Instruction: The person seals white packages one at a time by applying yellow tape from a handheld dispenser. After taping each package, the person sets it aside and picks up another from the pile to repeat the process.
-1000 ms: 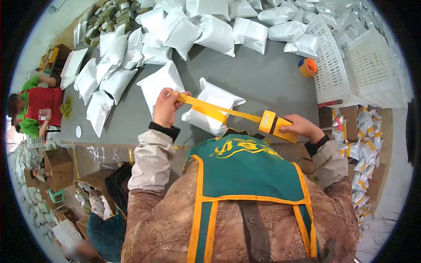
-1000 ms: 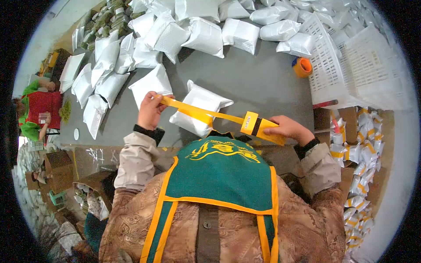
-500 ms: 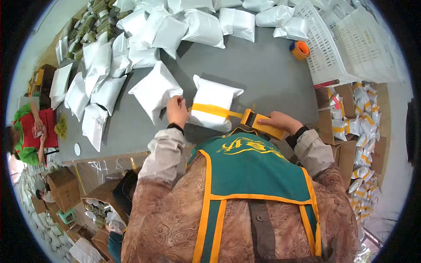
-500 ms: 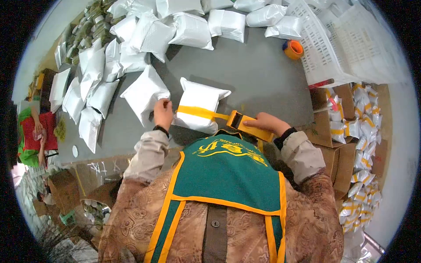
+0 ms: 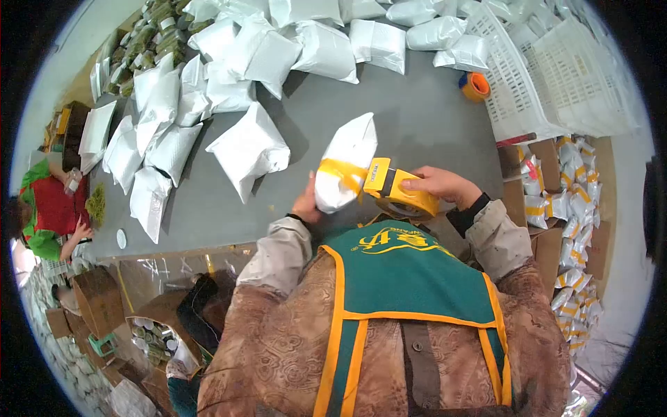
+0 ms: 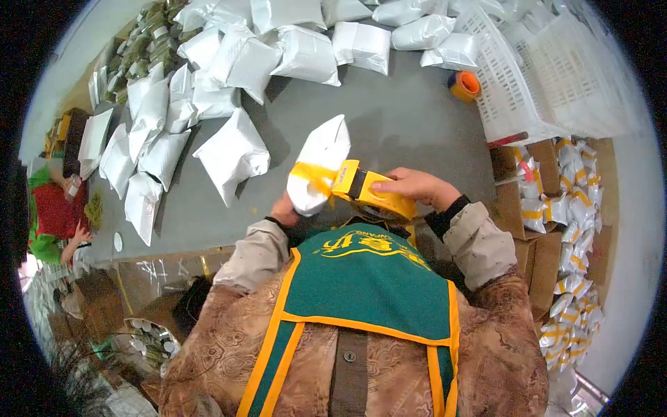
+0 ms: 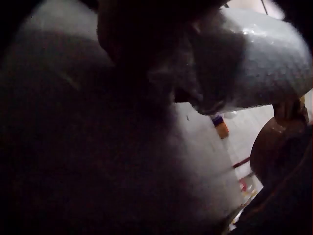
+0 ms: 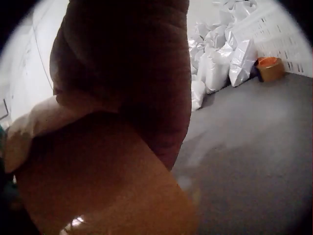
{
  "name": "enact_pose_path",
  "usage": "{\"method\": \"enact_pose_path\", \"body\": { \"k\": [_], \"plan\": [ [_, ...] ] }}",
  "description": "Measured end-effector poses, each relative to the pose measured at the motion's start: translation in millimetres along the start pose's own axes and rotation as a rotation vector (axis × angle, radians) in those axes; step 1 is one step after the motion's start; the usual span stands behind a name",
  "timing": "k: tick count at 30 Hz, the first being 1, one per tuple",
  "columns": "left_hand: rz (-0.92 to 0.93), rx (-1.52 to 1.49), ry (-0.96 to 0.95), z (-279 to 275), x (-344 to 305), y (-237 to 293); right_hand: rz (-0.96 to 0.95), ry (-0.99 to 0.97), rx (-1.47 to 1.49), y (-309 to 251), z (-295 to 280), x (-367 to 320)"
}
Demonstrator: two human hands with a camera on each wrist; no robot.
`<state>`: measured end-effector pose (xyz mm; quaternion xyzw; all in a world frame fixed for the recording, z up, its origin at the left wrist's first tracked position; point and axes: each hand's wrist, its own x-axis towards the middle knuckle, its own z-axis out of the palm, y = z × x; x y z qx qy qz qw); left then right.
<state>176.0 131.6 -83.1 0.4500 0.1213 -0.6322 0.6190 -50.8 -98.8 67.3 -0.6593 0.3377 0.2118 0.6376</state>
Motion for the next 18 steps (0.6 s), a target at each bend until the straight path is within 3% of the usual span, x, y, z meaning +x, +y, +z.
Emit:
{"method": "enact_pose_path", "body": {
  "k": [3, 4, 6, 9, 13, 15, 18],
  "plan": [
    [0.183, 0.328, -0.127, -25.0, 35.1, -38.0, 0.077, 0.052, 0.096, -31.0, 15.2, -4.7],
    [0.133, 0.398, -0.052, -75.0, 77.8, -53.8, 0.122, 0.083, 0.129, -41.2, 20.8, -8.0],
    [0.188, 0.091, 0.019, -28.8, 14.9, -17.3, 0.117, 0.085, 0.151, -48.7, 24.0, -2.8],
    [1.058, 0.533, 0.098, 24.9, -52.5, 6.2, 0.142, 0.106, 0.196, -48.1, 30.0, 4.1],
    [1.189, 1.125, 0.102, 56.9, -80.2, 21.9, 0.189, 0.125, 0.214, -51.0, 33.0, -2.5],
    [1.133, 1.143, 0.162, 59.6, -66.9, 13.5, 0.146, 0.066, 0.284, -22.4, 20.7, 7.3],
    [1.108, 1.106, 0.174, 59.3, -44.0, 16.1, 0.094, 0.066, 0.346, -23.7, 19.6, 0.0]
  ]
}}
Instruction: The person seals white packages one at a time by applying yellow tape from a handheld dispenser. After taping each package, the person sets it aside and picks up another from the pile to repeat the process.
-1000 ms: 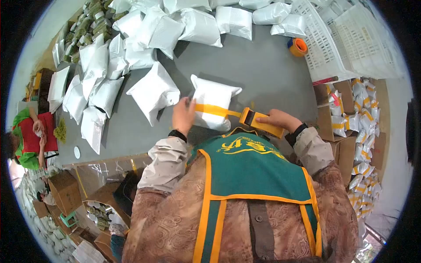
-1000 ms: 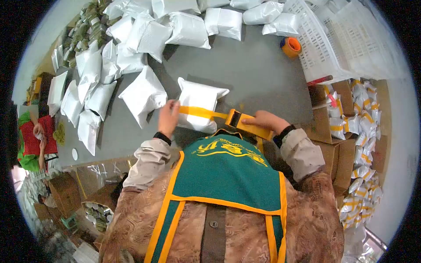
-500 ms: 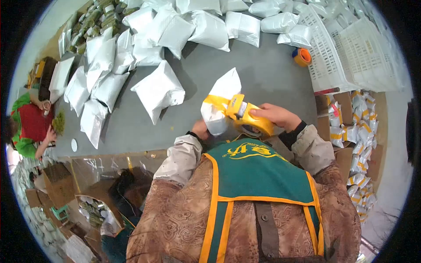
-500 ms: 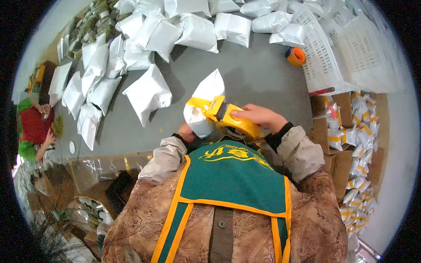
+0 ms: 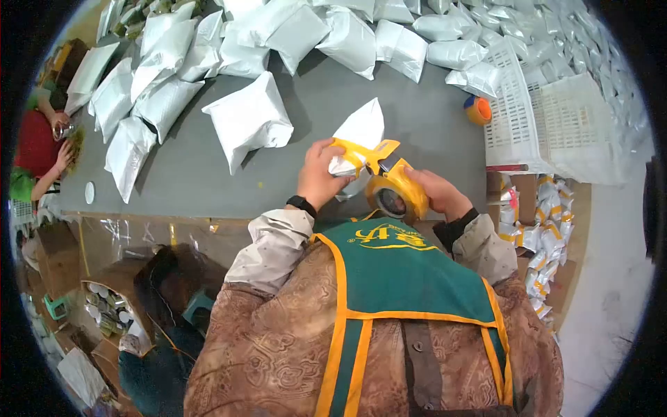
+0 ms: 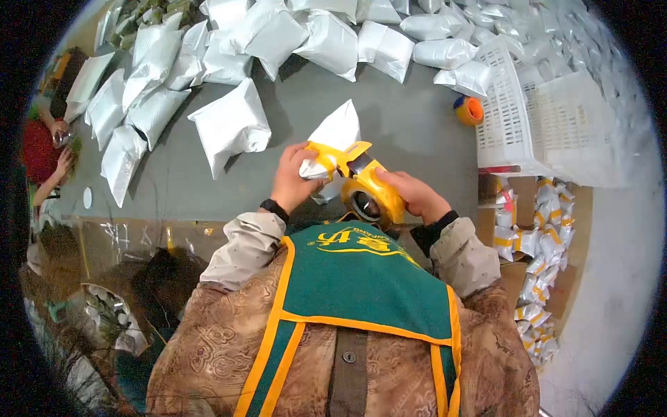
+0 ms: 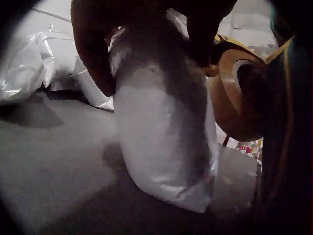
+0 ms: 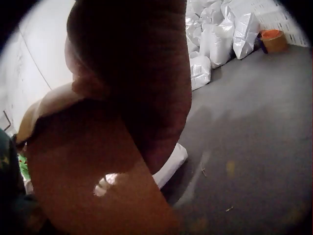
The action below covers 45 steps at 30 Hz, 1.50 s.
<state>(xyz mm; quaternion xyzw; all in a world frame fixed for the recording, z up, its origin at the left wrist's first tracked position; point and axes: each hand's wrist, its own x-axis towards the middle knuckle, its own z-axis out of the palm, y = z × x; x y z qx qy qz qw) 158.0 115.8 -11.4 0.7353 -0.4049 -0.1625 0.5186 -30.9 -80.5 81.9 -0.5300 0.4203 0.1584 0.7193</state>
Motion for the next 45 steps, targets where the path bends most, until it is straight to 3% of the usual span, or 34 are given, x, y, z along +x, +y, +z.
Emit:
{"method": "enact_pose_path", "body": {
  "k": [4, 9, 10, 13, 14, 18, 21, 22, 25, 29, 30, 33, 34, 36, 38, 41, 45],
  "plan": [
    [-0.04, -0.039, 0.082, 2.0, 6.9, 2.2, -0.048, -0.044, 0.05, -9.9, 5.3, -31.4],
    [-0.076, -0.172, 0.159, -3.3, 12.8, -16.2, -0.039, 0.136, 0.036, -6.4, 3.3, -66.8],
    [-0.003, -0.143, 0.2, -2.6, 13.5, -18.0, -0.035, 0.132, 0.006, -1.2, -4.2, -70.4],
    [-0.51, -0.752, 0.19, -4.4, 18.2, -31.6, 0.025, 0.088, -0.05, 12.3, -20.9, -76.0],
    [-0.472, -0.713, 0.183, -7.6, 18.8, -35.7, 0.048, 0.124, -0.064, 14.5, -19.4, -78.8],
    [-0.784, -0.898, 0.129, -3.6, 13.3, -56.5, 0.019, 0.133, -0.056, 25.3, -22.9, -73.9],
    [-0.906, -1.003, 0.142, -4.4, 7.6, -48.6, 0.057, 0.149, -0.139, 19.4, -14.6, -65.9],
    [-0.864, -1.033, 0.117, -0.7, 5.4, -56.6, 0.06, 0.175, -0.197, 25.2, -17.7, -60.7],
    [-0.922, -1.127, -0.03, -5.2, 1.0, -57.6, 0.04, 0.178, -0.256, 35.8, -25.5, -37.8],
    [-1.019, -1.468, -0.247, 24.6, -17.0, -59.7, -0.017, 0.115, -0.092, 2.5, 15.9, -29.9],
    [-1.045, -1.424, -0.348, 21.2, -15.4, -53.0, -0.045, 0.1, -0.039, -1.9, 22.5, -27.4],
    [-1.11, -0.689, -0.387, 12.5, -6.4, -71.8, -0.05, 0.045, 0.063, 1.7, 14.5, -9.8],
    [-0.751, -0.481, -0.099, 8.9, -5.0, -67.6, -0.033, 0.032, 0.031, -2.3, 12.3, -8.3],
    [-0.305, -0.248, -0.15, -8.3, -4.8, -62.6, -0.015, 0.026, -0.013, -7.2, 13.4, -7.3],
    [0.117, 0.102, -0.301, -38.7, 6.0, -9.9, -0.009, 0.043, -0.046, -10.2, 17.6, -10.1],
    [0.167, -0.022, -0.38, -23.5, 21.1, 20.8, 0.012, -0.011, -0.067, -14.5, 17.1, -10.7],
    [0.166, -0.103, -0.296, 0.7, 26.3, -6.2, -0.03, 0.152, -0.155, -14.7, 18.9, -26.2]
  ]
}}
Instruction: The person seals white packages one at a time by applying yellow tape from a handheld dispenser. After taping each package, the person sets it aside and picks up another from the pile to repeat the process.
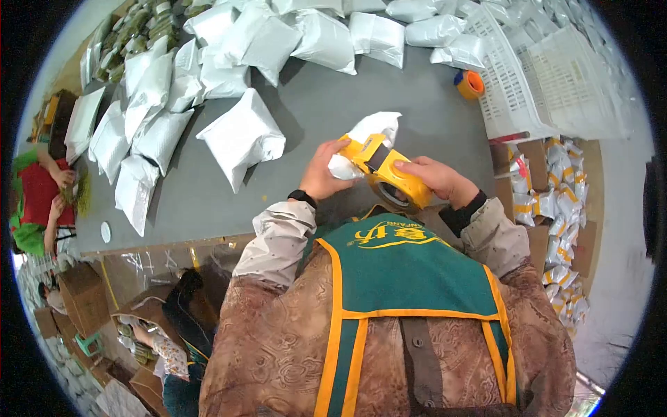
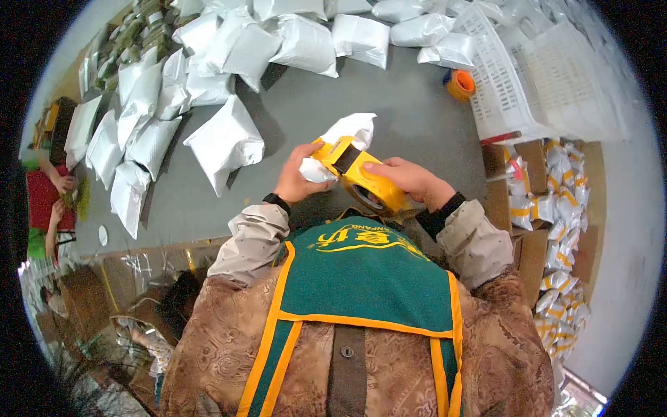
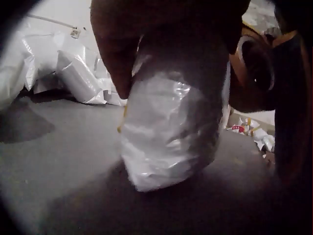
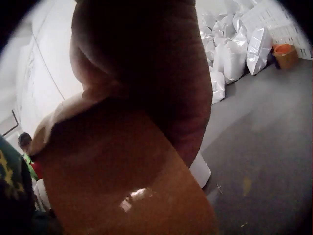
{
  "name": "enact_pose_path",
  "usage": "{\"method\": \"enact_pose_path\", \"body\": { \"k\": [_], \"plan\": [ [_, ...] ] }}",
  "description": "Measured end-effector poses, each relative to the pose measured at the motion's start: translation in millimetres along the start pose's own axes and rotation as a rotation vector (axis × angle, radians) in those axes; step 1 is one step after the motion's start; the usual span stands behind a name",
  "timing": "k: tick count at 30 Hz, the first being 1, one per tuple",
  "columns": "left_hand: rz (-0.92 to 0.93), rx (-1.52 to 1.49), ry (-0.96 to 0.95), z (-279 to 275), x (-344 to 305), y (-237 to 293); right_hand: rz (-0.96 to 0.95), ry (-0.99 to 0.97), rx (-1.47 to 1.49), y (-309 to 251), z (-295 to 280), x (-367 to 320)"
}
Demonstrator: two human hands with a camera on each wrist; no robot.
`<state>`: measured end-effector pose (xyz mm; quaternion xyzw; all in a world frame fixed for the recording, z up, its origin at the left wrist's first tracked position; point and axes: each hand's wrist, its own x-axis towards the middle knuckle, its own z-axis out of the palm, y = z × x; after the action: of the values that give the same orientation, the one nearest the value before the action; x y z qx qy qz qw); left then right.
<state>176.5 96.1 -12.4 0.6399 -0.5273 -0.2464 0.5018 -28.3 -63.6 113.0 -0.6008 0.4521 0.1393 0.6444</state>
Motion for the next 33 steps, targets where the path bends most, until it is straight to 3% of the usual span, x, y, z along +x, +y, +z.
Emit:
{"method": "enact_pose_path", "body": {
  "k": [3, 5, 8, 9, 12, 16, 19, 22, 23, 24, 26, 27, 30, 32, 33],
  "plan": [
    [-0.063, -0.166, 0.09, 9.5, -1.5, -17.0, 0.044, 0.035, -0.11, 10.7, -16.2, -19.2],
    [-0.031, -0.092, 0.091, 5.7, 2.6, -11.5, 0.157, 0.047, -0.233, 19.8, -33.4, -37.0],
    [-0.02, 0.065, 0.048, 10.7, 6.9, 14.4, 0.155, 0.108, -0.32, 39.6, -31.9, -41.2],
    [-0.018, 0.129, 0.023, 13.7, 8.7, 24.2, 0.174, 0.157, -0.47, 36.6, -27.0, -40.4],
    [-0.056, 0.332, -0.096, 25.6, 10.0, 41.1, 0.21, 0.122, -0.642, 56.2, -20.3, -9.6],
    [-0.05, 0.352, -0.111, 37.9, 3.2, 46.7, 0.121, 0.217, -0.875, 59.2, -5.2, 2.2],
    [0.03, 0.408, -0.026, 37.0, 3.6, 43.4, 0.082, 0.33, -1.053, 25.5, 12.9, -9.6],
    [-0.37, -0.407, 0.181, 42.8, 8.4, 10.7, 0.006, 0.405, -1.273, 43.7, 14.5, 11.8],
    [-0.458, -0.471, 0.265, 33.1, 12.9, 2.8, -0.035, 0.416, -1.331, 51.2, 14.6, 11.5],
    [-0.361, -0.432, 0.299, 22.5, 10.9, -4.2, -0.038, 0.214, -1.33, 54.8, 2.8, 5.4],
    [-0.188, -0.377, 0.377, 14.4, -3.5, -2.7, 0.121, 0.374, -0.968, 65.4, -12.4, 6.9],
    [-0.229, -0.482, 0.379, 8.7, -12.8, 2.2, 0.069, 0.346, -0.837, 75.1, -22.8, 1.5],
    [-0.101, 0.114, 0.463, -0.9, -29.0, 17.7, -0.148, 0.277, -0.439, 97.7, -48.3, -10.9],
    [0.0, 0.428, 0.329, -3.5, -30.9, 29.9, -0.373, 0.245, -0.165, 122.4, -46.8, -16.4],
    [0.066, 0.583, 0.271, -1.8, -31.8, 28.0, -0.47, 0.244, -0.167, 132.4, -47.1, -12.3]
  ]
}}
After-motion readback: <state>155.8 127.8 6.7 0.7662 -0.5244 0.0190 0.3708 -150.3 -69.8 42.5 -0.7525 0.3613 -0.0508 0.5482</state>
